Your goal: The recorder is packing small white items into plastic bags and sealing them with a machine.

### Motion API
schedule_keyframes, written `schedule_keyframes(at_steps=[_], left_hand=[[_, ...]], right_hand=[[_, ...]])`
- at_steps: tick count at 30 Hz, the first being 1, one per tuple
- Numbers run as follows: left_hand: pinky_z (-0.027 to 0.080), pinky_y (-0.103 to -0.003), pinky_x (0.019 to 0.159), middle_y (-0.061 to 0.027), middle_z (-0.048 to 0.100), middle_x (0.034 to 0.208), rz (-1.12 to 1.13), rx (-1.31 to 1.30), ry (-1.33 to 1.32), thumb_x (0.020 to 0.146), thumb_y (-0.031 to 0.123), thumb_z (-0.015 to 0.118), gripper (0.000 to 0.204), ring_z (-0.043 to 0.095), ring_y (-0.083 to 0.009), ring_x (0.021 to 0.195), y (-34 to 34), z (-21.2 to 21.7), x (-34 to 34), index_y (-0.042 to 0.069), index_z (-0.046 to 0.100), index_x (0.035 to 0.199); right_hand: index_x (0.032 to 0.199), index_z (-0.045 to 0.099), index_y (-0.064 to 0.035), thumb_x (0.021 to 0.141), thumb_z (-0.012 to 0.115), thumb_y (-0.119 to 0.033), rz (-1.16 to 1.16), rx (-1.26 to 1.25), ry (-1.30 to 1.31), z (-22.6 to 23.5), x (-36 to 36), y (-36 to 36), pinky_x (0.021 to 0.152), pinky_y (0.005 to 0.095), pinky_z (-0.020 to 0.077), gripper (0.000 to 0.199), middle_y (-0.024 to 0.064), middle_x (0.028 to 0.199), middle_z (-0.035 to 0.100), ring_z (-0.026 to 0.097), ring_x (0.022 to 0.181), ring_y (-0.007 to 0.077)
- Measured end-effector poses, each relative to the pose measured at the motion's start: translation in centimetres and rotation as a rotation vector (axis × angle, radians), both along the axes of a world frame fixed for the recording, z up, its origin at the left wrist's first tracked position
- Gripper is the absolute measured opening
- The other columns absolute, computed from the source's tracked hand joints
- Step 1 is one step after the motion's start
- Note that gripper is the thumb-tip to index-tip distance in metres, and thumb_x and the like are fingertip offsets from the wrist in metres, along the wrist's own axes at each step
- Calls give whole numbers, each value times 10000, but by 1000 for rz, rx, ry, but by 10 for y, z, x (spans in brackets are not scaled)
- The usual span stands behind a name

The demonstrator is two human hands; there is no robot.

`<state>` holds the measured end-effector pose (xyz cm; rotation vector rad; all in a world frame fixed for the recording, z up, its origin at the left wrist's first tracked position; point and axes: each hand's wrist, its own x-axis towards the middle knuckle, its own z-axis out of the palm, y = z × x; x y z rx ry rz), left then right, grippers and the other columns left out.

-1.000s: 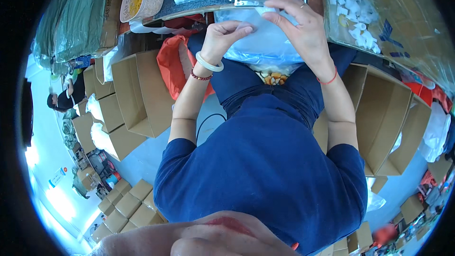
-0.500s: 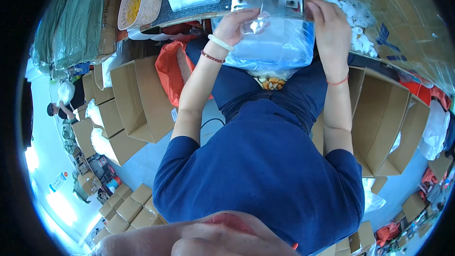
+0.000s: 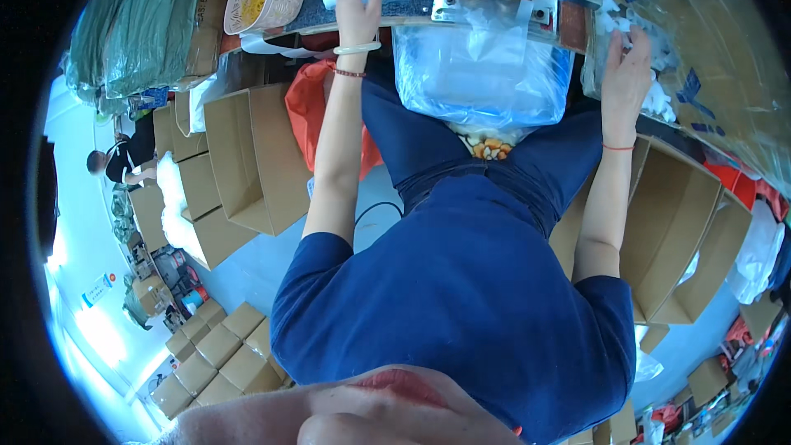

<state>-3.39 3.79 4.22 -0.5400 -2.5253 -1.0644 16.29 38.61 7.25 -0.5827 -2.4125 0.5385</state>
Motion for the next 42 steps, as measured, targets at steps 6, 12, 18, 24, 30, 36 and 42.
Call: schedule_keyframes(at_steps=[6, 12, 18, 24, 30, 36, 42], left_hand=[[451, -370, 935, -54, 720, 1074, -148, -189, 238, 857, 89, 662, 195, 654, -253, 1074, -32, -37, 41, 72, 720, 1043], [509, -225, 730, -40, 747, 906, -175, 336, -421, 840, 91, 758, 160, 656, -79, 791, -5, 31, 86, 12, 757, 979], [508, -223, 729, -67, 747, 885, -340, 380, -599, 846, 153, 763, 184, 655, -77, 796, 10, 61, 112, 14, 757, 966], [533, -251, 763, -86, 745, 903, -638, 280, -934, 895, 187, 718, 224, 680, -113, 841, 22, 59, 103, 5, 743, 1022], [569, -313, 846, -158, 717, 1029, -592, 894, -1521, 916, 119, 675, 245, 705, -205, 911, 56, 18, 99, -79, 690, 1060], [566, -349, 879, -146, 681, 1117, -543, 942, -1550, 954, 107, 614, 261, 685, -260, 1016, 85, 11, 58, -80, 634, 1134], [586, -331, 789, -122, 717, 1009, -484, 428, -1079, 927, 162, 667, 305, 704, -214, 911, 56, 8, 49, -74, 662, 1119]], right_hand=[[1154, 637, -22, 940, 663, -230, -14, -288, -66, 30, 20, -21, 805, 287, 502, 299, 102, 1059, 669, 639, 896, 165], [1102, 700, -45, 854, 727, -64, 554, -641, -143, 30, 20, -107, 780, 243, 483, 250, 53, 1043, 679, 613, 906, 114], [1068, 701, -32, 819, 761, -100, 772, -356, 197, 87, -19, -115, 768, 287, 484, 265, 68, 1027, 702, 624, 886, 182], [1091, 685, -52, 870, 706, -180, 943, -230, -144, 83, -28, -80, 781, 329, 492, 257, 103, 1016, 692, 629, 876, 238], [1172, 654, -65, 929, 644, -239, 539, -538, -237, 43, -28, -65, 798, 353, 512, 299, 129, 1063, 698, 679, 943, 280], [1158, 646, -85, 920, 573, -98, 149, 201, -192, 15, -10, 7, 899, 405, 493, 249, 129, 1163, 647, 604, 1042, 341], [1157, 624, -77, 867, 603, -47, 319, 284, -134, -19, -20, 38, 926, 415, 476, 292, 132, 1197, 601, 569, 1089, 344]])
